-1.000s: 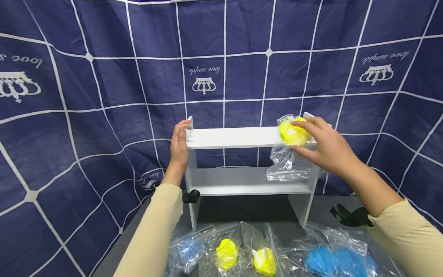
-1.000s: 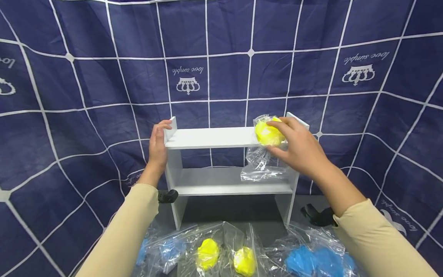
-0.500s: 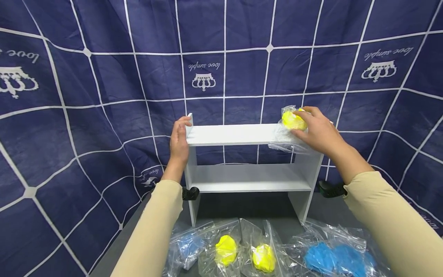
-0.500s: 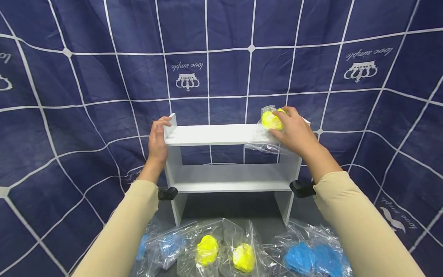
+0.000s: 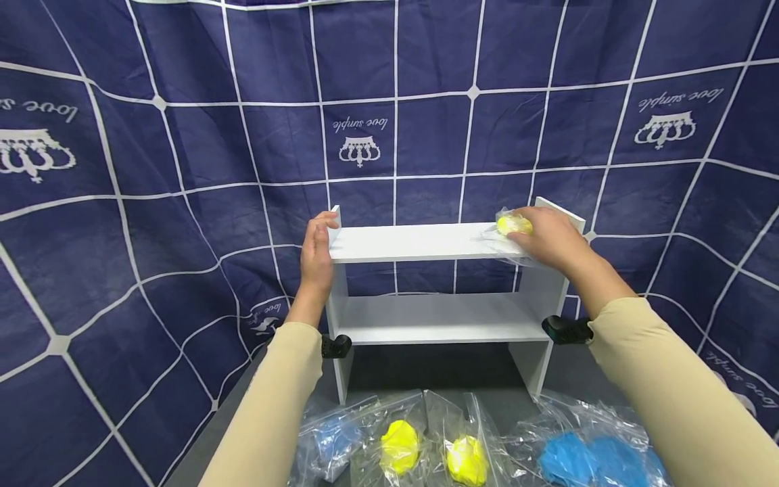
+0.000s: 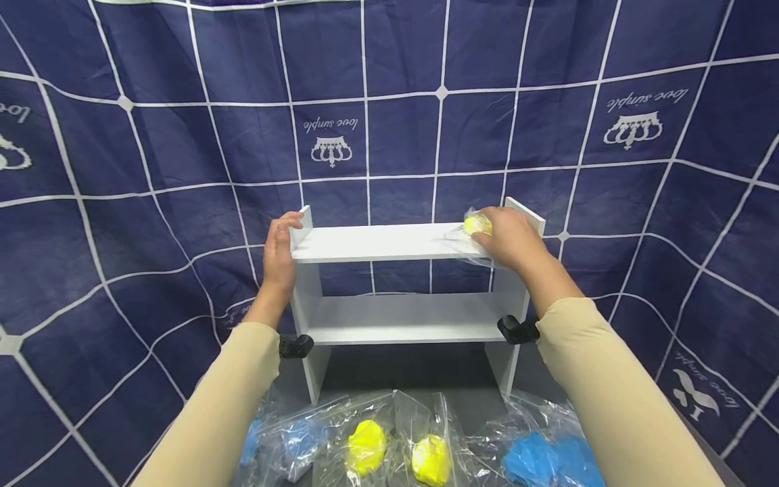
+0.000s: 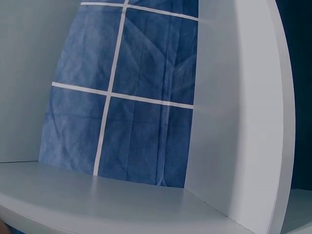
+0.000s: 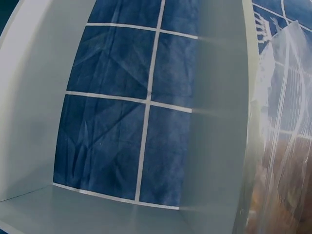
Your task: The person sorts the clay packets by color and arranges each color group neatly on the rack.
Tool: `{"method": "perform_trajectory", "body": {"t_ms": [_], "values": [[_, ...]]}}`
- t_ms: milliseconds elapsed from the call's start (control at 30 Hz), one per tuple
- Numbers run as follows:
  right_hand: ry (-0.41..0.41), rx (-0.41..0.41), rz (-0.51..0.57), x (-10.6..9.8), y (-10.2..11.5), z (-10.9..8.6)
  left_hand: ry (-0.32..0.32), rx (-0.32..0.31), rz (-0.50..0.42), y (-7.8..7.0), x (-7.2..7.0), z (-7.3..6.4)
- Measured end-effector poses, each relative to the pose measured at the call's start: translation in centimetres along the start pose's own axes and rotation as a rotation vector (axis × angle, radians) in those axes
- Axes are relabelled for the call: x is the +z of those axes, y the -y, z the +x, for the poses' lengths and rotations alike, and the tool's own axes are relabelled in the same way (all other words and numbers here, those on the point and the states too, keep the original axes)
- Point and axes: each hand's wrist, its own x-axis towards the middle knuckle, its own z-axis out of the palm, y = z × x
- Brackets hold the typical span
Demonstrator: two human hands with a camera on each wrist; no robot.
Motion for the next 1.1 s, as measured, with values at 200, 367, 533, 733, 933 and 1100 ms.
{"method": "perform_trajectory", "body": {"t_ms": [200, 367, 533, 733, 933, 1100], "values": [[-0.010, 0.031, 0.015, 0.3, 0.0, -0.3, 0.002, -0.006, 0.013, 0.6, -0.1, -0.3], [-0.028, 0.050, 0.054, -0.3, 0.2, -0.8, 0.008, 0.002, 0.022, 1.3, -0.3, -0.3], [-0.078, 0.068, 0.130, -1.2, 0.7, -1.9, 0.011, 0.012, 0.010, 1.4, -0.3, -0.3], [-0.283, -0.031, 0.213, -1.4, 1.4, -4.5, 0.012, 0.012, -0.002, 1.0, -0.2, -0.2], [-0.550, -0.246, 0.268, -0.1, 2.7, -8.0, 0.017, 0.010, 0.028, 1.1, -0.1, -0.2], [-0.587, -0.347, 0.277, 1.6, 3.5, -11.2, 0.020, 0.027, 0.045, 1.2, -0.3, -0.1]]}}
